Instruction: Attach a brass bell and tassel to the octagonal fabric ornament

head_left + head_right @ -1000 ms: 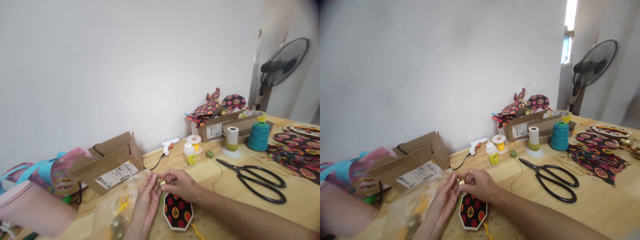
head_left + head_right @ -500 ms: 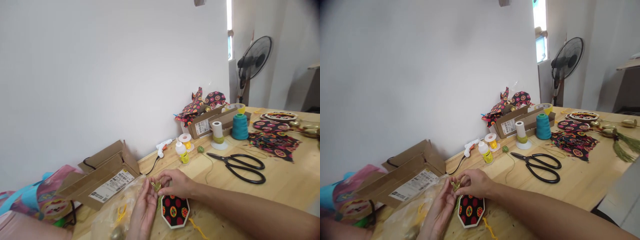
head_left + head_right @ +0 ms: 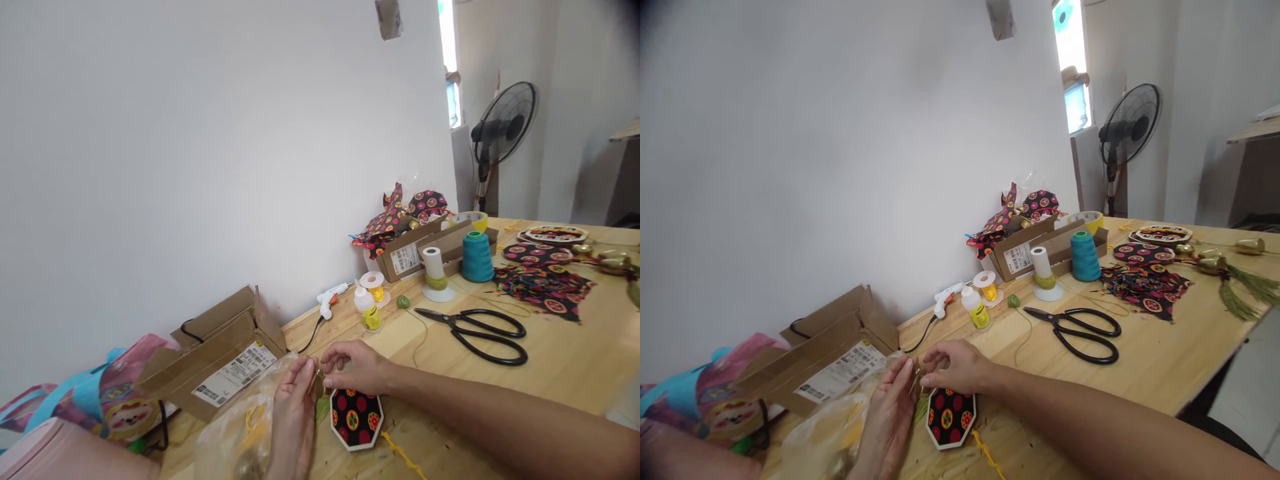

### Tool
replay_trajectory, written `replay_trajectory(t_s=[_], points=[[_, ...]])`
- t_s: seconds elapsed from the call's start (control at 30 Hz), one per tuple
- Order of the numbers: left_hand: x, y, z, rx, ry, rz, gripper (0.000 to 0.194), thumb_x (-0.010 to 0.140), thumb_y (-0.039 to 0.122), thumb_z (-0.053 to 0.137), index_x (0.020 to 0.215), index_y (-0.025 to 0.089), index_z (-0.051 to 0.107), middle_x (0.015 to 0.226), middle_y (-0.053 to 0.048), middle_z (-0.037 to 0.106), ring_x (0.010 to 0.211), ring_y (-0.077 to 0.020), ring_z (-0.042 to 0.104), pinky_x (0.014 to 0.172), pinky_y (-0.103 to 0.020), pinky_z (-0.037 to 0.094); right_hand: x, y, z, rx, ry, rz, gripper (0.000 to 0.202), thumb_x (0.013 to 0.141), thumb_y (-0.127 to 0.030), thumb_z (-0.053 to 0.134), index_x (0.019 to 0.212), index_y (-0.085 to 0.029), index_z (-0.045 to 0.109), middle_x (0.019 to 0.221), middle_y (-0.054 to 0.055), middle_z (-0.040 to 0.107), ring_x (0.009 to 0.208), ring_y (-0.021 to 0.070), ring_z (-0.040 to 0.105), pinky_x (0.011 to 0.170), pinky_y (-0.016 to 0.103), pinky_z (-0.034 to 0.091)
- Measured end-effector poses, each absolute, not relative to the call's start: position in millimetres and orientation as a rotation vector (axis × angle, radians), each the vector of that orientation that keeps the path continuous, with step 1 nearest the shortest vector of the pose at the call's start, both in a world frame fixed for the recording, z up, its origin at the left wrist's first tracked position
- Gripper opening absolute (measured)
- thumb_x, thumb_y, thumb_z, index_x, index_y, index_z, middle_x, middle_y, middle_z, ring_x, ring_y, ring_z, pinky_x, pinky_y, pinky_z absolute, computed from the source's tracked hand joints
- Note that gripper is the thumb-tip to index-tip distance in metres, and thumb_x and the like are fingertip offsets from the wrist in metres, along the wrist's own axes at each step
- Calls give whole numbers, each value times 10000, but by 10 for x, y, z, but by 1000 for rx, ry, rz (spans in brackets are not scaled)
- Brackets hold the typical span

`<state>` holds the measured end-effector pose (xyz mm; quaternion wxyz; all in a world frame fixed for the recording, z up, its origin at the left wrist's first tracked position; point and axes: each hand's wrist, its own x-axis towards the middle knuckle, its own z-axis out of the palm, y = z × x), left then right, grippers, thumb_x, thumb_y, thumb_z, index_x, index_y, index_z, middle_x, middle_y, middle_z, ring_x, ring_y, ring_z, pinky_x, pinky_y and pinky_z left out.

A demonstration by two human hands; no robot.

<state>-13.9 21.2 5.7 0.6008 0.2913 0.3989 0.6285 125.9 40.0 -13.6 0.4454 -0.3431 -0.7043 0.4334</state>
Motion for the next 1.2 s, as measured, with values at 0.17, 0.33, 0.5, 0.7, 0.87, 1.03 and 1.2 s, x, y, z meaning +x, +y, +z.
replay_trajectory(t_s=[0.17,0.33,0.5,0.7,0.87,1.03,1.2], points=[[-104,220,31,820,998,1410,270,499,137,755,726,130,610,637,-17,672,578,-107,622,551,-166,496,1299,404,-101,-903,-1738,991,274,643,-319,612,861,-154,627,811,54,657,723,166,567,695,300,456],[-208,255,-22,787,1148,1450,310,452,169,775,714,148,609,659,-12,679,609,-99,615,565,-155,478,1279,445,-158,-915,-1727,986,274,669,-334,584,862,-146,625,760,52,654,683,154,574,626,262,467],[-306,278,-28,1075,1321,1362,280,462,243,764,670,124,620,599,-23,672,578,-113,596,500,-146,439,1282,438,-151,-902,-1738,993,287,677,-345,571,868,-136,620,781,58,648,701,151,570,640,255,465],[-317,223,56,1200,1331,1328,236,507,256,739,681,137,632,637,-22,681,595,-124,594,540,-170,447,1333,394,-84,-927,-1818,968,257,683,-336,569,854,-154,628,789,48,646,718,153,564,665,255,451],[-390,252,52,1132,1389,1341,287,433,253,772,651,129,632,583,-26,676,572,-132,604,548,-179,464,1358,399,-90,-966,-1843,951,235,689,-326,564,853,-171,628,803,37,644,731,152,558,672,251,441],[-448,293,6,1123,1436,1352,305,461,261,763,698,128,624,648,-40,687,637,-142,613,588,-191,464,1372,401,-98,-978,-1869,920,223,694,-331,557,846,-184,631,802,29,640,724,148,551,660,244,433],[-449,290,3,1138,1468,1317,319,437,278,768,668,115,621,600,-41,671,588,-150,603,540,-204,450,1375,395,-96,-990,-1877,929,226,698,-338,556,851,-188,630,807,26,638,729,151,547,656,245,432]])
